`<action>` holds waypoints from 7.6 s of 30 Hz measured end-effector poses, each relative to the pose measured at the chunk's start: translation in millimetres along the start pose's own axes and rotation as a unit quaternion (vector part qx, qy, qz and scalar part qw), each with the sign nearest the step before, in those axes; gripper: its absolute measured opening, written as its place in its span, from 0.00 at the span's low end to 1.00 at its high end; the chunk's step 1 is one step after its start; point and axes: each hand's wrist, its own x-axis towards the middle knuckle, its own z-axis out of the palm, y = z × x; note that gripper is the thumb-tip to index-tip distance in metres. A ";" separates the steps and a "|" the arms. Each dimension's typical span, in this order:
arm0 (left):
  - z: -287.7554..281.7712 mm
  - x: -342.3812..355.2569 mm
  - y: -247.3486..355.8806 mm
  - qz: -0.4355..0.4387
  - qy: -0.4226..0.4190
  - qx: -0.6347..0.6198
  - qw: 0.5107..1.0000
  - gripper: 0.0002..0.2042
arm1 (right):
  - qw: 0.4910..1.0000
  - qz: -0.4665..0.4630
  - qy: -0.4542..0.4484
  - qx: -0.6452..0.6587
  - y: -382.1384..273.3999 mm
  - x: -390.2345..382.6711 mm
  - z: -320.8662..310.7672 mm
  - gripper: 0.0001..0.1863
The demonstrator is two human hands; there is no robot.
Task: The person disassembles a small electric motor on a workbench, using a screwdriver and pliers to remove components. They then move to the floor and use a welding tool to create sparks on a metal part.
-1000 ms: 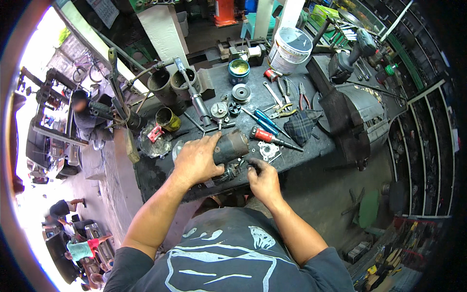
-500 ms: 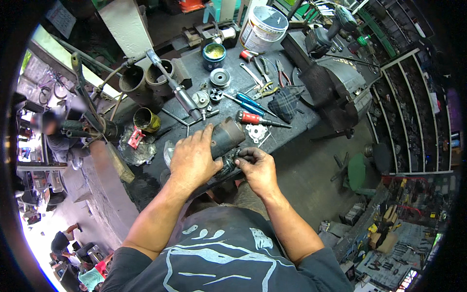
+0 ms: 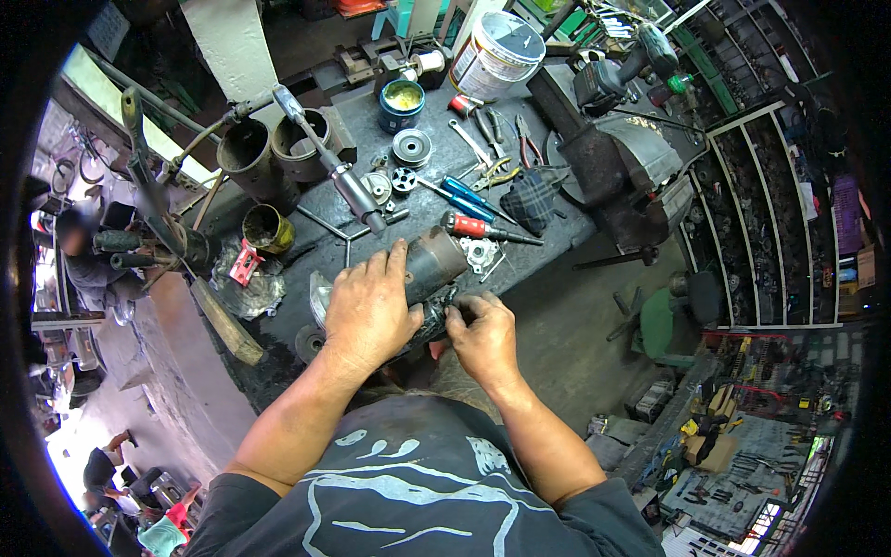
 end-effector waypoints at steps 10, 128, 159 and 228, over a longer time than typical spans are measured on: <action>-1.6 1.1 0.7 0.001 -0.015 0.013 1.000 0.46 | 0.990 0.078 -0.097 0.074 -3.7 17.0 -15.5 0.09; 36.5 -8.7 37.2 -0.108 0.336 -0.343 0.871 0.40 | 0.914 -0.310 -0.248 0.087 50.3 109.6 -33.1 0.38; -58.3 15.4 104.6 -0.019 0.181 0.162 0.970 0.30 | 0.982 -0.109 -0.155 -0.024 214.4 234.3 -74.7 0.11; -65.0 10.1 63.9 0.081 0.149 0.143 0.975 0.27 | 0.906 -0.302 -0.123 -0.272 -55.9 87.9 -140.0 0.21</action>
